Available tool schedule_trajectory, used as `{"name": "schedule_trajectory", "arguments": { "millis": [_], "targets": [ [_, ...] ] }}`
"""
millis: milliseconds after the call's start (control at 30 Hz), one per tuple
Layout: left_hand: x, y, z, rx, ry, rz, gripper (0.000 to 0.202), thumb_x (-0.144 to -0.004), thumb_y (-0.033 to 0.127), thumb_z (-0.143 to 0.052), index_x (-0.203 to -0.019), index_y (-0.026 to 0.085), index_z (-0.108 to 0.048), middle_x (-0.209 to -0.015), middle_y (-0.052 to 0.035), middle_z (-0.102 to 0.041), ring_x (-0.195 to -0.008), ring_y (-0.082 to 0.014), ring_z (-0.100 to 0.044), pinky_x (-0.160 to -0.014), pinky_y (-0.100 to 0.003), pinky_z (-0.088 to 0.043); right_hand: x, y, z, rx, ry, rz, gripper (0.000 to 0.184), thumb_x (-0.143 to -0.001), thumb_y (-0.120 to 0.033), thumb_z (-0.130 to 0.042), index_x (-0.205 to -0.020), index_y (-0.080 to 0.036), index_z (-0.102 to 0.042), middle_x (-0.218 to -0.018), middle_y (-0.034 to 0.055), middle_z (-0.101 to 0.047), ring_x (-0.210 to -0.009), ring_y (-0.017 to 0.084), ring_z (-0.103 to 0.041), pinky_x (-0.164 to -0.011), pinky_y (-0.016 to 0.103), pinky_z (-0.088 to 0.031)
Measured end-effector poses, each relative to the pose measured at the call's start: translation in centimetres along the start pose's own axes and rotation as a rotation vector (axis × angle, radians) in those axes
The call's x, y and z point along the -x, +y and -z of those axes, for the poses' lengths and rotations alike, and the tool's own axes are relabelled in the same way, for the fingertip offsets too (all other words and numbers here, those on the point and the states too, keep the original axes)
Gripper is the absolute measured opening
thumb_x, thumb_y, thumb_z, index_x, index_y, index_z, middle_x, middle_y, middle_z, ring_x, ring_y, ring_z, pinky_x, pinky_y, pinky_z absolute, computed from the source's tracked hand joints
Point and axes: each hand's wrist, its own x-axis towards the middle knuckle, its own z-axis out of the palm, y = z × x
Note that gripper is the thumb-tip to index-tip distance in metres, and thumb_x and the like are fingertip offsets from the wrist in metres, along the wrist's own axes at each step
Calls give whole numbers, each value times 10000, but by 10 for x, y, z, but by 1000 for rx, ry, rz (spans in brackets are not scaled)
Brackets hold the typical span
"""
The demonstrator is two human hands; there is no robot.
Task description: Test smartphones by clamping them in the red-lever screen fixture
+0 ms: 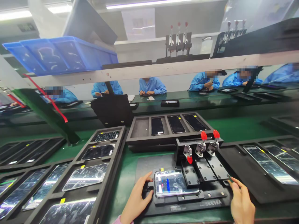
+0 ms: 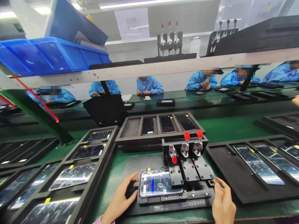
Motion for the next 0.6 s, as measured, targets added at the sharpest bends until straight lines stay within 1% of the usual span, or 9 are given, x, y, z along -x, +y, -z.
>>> {"name": "schedule_trajectory", "arguments": {
  "millis": [200, 433, 600],
  "targets": [
    [0, -1, 1, 2, 0, 15, 574, -798, 170, -488, -1317, 342, -312, -1132, -4, -564, -1090, -162, -512, -1007, -363, -353, -3, 8, -2, 41, -37, 23, 441, -796, -488, -361, -1129, -242, -512, -1019, 79, -642, -968, 296, -577, -823, 384, -416],
    [-1, -4, 3, -8, 2, 11, 564, -797, 182, -490, -1319, 318, -325, -1129, -20, -574, -1084, -172, -524, -997, -364, -366, -5, 13, -4, 65, -13, 30, 490, -779, -504, -341, -1134, -220, -522, -1011, 95, -653, -920, 314, -594, -782, 406, -432],
    [0, -5, 6, 1, -9, 19, 556, -805, 184, -484, -1318, 316, -316, -1133, -26, -569, -1091, -172, -518, -1005, -375, -355, -4, 18, -4, 86, -1, 84, 490, -770, -510, -350, -1120, -222, -538, -956, 88, -667, -886, 307, -607, -761, 399, -440]
  ]
}}
